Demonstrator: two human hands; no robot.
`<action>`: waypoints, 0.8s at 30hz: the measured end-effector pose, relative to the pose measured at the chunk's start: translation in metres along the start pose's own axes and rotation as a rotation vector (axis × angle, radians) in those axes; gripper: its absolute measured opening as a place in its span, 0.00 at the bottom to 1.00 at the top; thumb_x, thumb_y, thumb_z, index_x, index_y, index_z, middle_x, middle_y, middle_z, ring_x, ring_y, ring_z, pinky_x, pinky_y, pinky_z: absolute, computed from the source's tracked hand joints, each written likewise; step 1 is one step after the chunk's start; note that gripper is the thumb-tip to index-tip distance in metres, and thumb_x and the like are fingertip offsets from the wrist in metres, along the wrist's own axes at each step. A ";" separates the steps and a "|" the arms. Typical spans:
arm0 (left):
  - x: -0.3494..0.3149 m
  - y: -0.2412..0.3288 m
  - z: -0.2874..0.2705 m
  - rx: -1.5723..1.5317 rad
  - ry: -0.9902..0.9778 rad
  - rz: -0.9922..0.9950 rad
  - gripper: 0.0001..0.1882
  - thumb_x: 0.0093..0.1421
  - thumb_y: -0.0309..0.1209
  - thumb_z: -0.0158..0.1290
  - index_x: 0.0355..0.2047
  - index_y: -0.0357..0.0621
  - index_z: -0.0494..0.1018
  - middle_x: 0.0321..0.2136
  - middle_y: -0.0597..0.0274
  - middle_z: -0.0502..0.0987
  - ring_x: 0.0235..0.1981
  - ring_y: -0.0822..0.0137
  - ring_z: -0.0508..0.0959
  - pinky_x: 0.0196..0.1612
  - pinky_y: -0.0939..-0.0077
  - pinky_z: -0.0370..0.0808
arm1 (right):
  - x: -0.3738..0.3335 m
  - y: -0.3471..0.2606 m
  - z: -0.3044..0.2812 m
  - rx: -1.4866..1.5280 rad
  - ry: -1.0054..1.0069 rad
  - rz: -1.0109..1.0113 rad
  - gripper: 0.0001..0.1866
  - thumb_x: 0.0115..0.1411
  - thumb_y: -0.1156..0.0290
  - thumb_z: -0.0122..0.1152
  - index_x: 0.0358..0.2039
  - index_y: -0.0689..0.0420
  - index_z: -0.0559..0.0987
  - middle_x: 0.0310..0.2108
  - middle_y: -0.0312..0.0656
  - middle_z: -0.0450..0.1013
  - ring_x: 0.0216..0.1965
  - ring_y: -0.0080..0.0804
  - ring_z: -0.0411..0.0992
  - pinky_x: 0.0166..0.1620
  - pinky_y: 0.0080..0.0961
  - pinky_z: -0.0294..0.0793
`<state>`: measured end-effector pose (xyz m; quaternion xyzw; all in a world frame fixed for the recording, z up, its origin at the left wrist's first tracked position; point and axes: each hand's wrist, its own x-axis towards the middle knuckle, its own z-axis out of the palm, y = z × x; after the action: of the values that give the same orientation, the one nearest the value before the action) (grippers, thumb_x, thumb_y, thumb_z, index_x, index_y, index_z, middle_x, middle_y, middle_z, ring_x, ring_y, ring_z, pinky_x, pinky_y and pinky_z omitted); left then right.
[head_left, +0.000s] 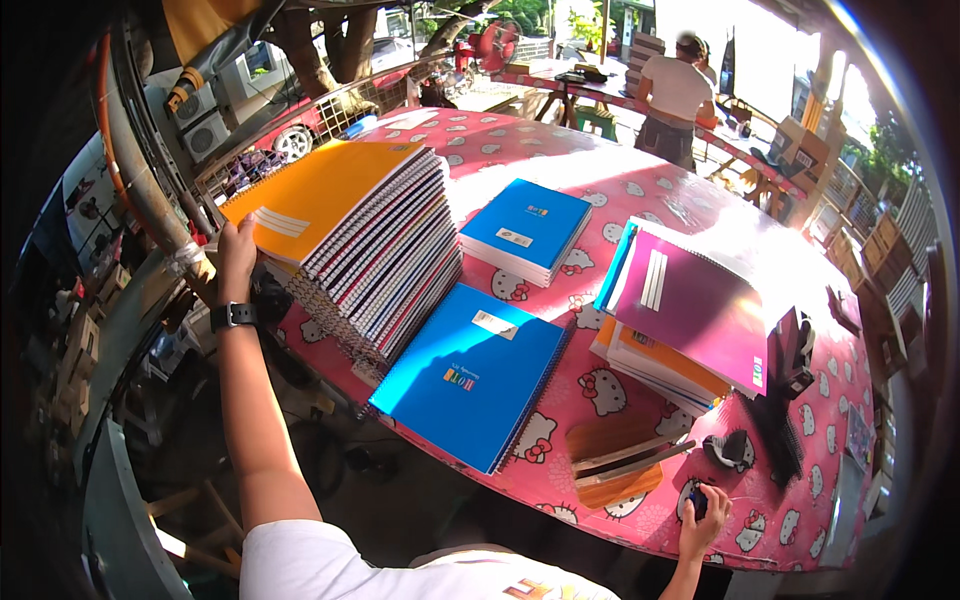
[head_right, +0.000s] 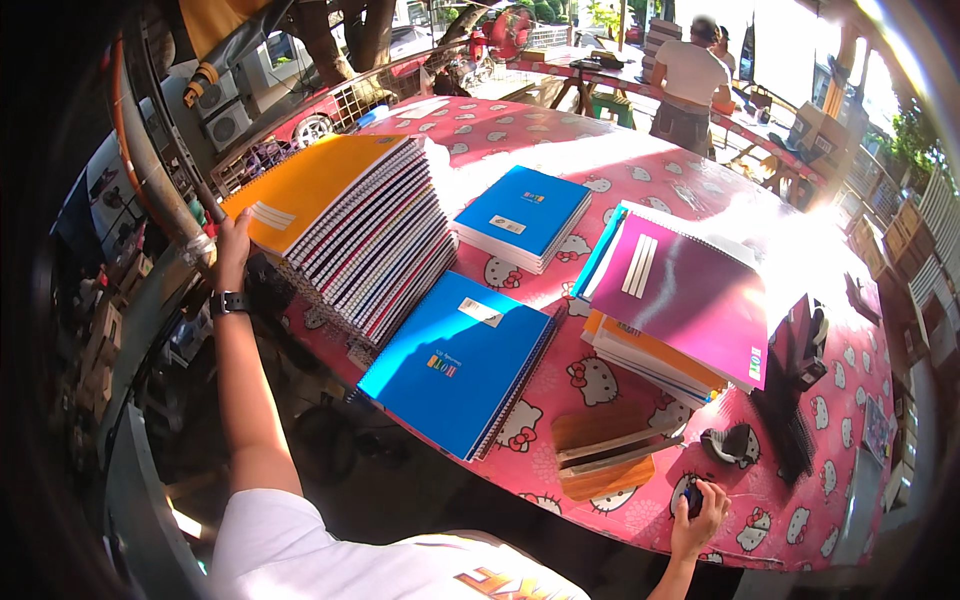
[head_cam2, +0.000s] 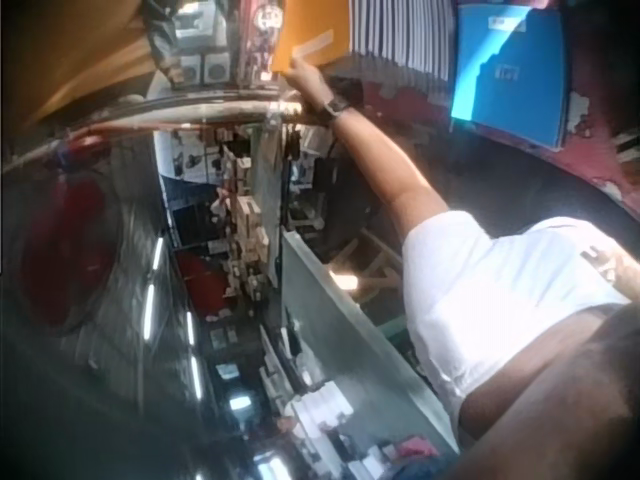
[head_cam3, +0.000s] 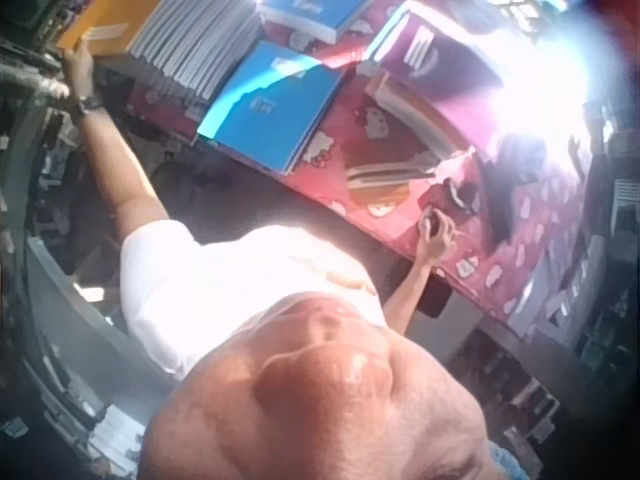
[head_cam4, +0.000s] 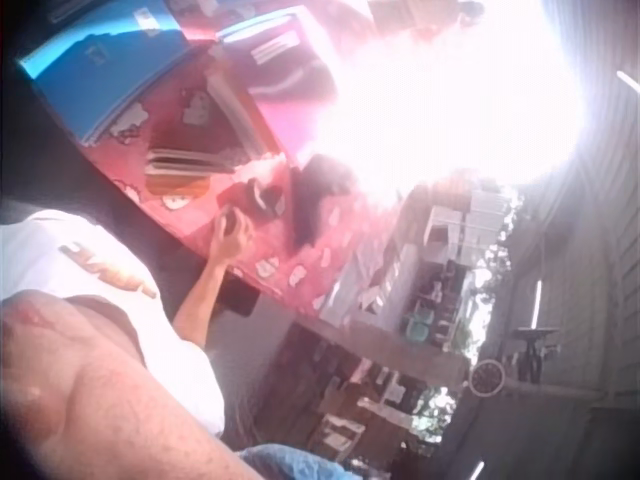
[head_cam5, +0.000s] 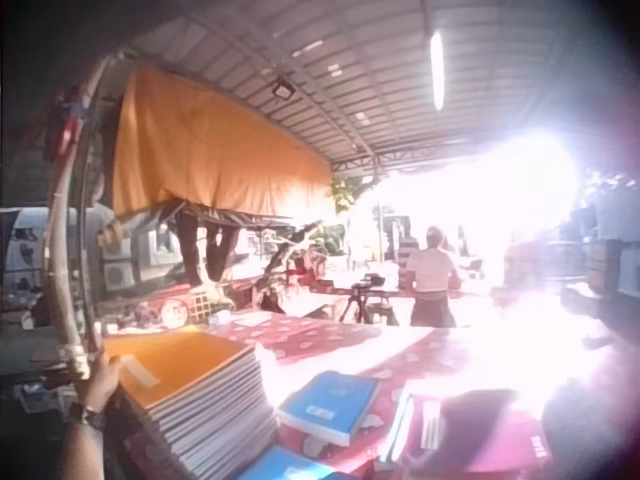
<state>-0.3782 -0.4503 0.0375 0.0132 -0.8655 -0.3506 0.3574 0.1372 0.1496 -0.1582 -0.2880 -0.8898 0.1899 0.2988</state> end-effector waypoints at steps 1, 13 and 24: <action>-0.002 0.001 0.006 -0.077 -0.029 -0.025 0.19 0.61 0.38 0.46 0.41 0.30 0.70 0.35 0.53 0.77 0.35 0.63 0.76 0.39 0.71 0.71 | 0.000 0.002 0.000 -0.009 0.018 -0.011 0.17 0.41 0.76 0.59 0.36 0.57 0.74 0.38 0.43 0.68 0.44 0.43 0.63 0.50 0.36 0.60; -0.100 0.143 0.001 0.230 0.239 0.494 0.35 0.55 0.49 0.52 0.54 0.33 0.60 0.50 0.41 0.66 0.54 0.51 0.66 0.54 0.62 0.63 | 0.003 0.005 -0.004 -0.042 -0.007 -0.079 0.17 0.43 0.75 0.61 0.37 0.57 0.74 0.38 0.42 0.69 0.43 0.41 0.64 0.49 0.35 0.60; -0.132 0.159 0.020 0.454 -0.023 0.682 0.17 0.60 0.33 0.46 0.48 0.41 0.70 0.46 0.51 0.73 0.47 0.55 0.73 0.49 0.67 0.70 | 0.002 0.005 -0.003 0.011 0.033 -0.089 0.16 0.43 0.74 0.61 0.36 0.57 0.75 0.38 0.42 0.70 0.43 0.42 0.65 0.49 0.35 0.61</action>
<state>-0.2561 -0.2821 0.0451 -0.1999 -0.8795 -0.0122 0.4316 0.1402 0.1556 -0.1576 -0.2498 -0.8955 0.1765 0.3232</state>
